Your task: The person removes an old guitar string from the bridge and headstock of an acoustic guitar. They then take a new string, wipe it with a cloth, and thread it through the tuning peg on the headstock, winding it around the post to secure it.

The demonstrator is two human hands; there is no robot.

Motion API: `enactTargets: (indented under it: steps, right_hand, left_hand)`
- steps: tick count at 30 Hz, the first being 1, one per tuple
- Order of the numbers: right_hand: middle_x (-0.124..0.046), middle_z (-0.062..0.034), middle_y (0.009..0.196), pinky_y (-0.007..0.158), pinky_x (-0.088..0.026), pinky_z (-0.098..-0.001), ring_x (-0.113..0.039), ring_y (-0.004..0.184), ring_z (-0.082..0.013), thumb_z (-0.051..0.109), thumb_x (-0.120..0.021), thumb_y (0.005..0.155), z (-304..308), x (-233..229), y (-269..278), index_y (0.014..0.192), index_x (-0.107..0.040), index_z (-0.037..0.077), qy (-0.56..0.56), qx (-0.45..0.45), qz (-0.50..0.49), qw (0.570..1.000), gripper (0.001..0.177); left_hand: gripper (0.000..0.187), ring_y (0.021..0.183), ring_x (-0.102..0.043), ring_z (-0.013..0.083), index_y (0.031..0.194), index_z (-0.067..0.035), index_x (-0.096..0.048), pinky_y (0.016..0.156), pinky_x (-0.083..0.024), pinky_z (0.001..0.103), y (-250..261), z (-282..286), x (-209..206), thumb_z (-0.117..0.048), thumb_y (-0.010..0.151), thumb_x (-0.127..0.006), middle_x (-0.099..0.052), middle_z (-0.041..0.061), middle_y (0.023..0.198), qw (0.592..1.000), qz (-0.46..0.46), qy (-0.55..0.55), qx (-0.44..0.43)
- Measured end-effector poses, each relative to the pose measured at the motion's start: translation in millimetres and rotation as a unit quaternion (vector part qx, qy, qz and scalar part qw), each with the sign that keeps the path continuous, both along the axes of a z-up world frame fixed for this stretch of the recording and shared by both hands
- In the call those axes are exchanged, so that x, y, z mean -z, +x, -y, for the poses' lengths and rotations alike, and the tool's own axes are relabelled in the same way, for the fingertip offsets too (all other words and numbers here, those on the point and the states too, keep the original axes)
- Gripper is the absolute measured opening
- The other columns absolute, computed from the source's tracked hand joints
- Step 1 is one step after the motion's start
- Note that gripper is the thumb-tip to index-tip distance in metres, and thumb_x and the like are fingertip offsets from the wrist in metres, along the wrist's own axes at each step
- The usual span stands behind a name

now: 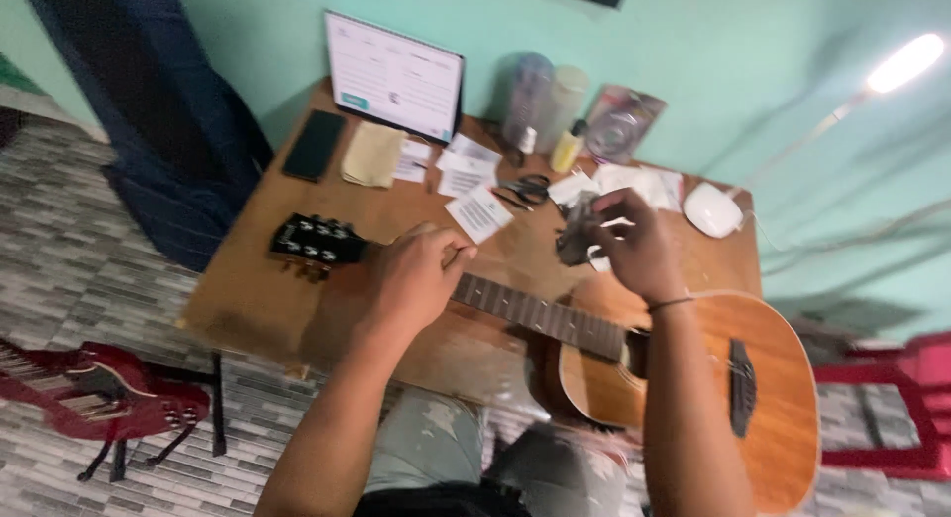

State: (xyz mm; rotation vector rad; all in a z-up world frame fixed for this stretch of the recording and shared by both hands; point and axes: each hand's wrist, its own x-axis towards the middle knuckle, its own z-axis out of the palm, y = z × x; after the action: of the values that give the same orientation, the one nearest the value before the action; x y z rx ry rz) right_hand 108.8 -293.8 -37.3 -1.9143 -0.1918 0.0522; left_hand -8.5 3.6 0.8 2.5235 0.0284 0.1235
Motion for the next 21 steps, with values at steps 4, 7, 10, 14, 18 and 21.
enactTargets:
  steps: [4,7,10,14,18,21]
  right_hand:
    - [-0.064,-0.0153,0.101,0.058,-0.064,-0.0354,-0.071,0.070,-0.0254,0.001,-0.067,0.088,-82.1,-4.9,12.4,0.118,-0.058,0.010,-0.008,-0.018,-0.033,0.999,0.032]
    - [-0.068,-0.0217,0.114,0.072,-0.061,-0.0499,-0.075,0.091,-0.0395,0.019,-0.076,0.089,-127.6,-6.1,7.1,0.122,-0.063,0.009,-0.174,-0.089,0.061,0.979,0.037]
    - [-0.076,-0.0157,0.096,0.073,-0.062,-0.0401,-0.077,0.084,-0.0294,0.016,-0.067,0.094,-172.7,-28.8,-30.0,0.109,-0.076,0.009,-0.173,-0.169,-0.002,0.970,0.019]
    - [-0.073,-0.0083,0.076,0.059,-0.055,-0.0273,-0.065,0.062,-0.0148,0.017,-0.070,0.093,-216.3,-47.2,-53.6,0.100,-0.078,0.007,-0.097,-0.232,-0.075,0.965,0.015]
    - [-0.068,-0.0087,0.071,0.059,-0.047,-0.0303,-0.058,0.061,-0.0171,0.011,-0.071,0.088,-236.4,-36.9,-49.9,0.101,-0.079,0.010,-0.135,-0.211,-0.004,0.968,0.016]
    - [-0.072,-0.0071,0.074,0.062,-0.049,-0.0302,-0.059,0.064,-0.0174,0.012,-0.071,0.087,-245.5,-18.0,-45.9,0.100,-0.080,0.013,-0.140,-0.196,0.000,0.971,0.016]
  left_hand:
    - [0.016,0.095,-0.070,0.0301,0.100,-0.024,-0.076,0.083,-0.057,0.043,-1.2,-49.4,1.6,-0.035,0.097,-0.066,-0.066,0.006,0.084,0.998,-0.024,-0.046,-0.031]
    - [0.017,0.095,-0.070,0.0336,0.099,-0.021,-0.077,0.083,-0.057,0.045,-2.9,-77.4,-3.0,-0.035,0.097,-0.067,-0.066,0.009,0.083,0.998,-0.015,-0.048,-0.030]
    - [0.015,0.095,-0.071,0.0349,0.098,-0.014,-0.076,0.082,-0.057,0.045,-4.7,-98.3,-6.4,-0.026,0.098,-0.067,-0.068,0.014,0.084,0.997,-0.014,-0.076,-0.019]
    - [0.015,0.091,-0.069,0.0384,0.099,-0.007,-0.075,0.080,-0.056,0.047,-7.5,-127.9,-3.3,-0.020,0.097,-0.067,-0.066,0.019,0.081,0.992,-0.015,-0.126,-0.006]
    - [0.019,0.093,-0.071,0.0374,0.102,-0.005,-0.076,0.081,-0.056,0.045,-15.0,-160.9,-7.7,-0.021,0.100,-0.066,-0.070,0.020,0.087,0.986,-0.042,-0.162,-0.022]
    - [0.019,0.100,-0.071,0.0410,0.107,-0.004,-0.076,0.084,-0.057,0.048,-21.4,-189.1,-9.7,-0.019,0.100,-0.066,-0.073,0.022,0.093,0.987,-0.049,-0.151,-0.039]
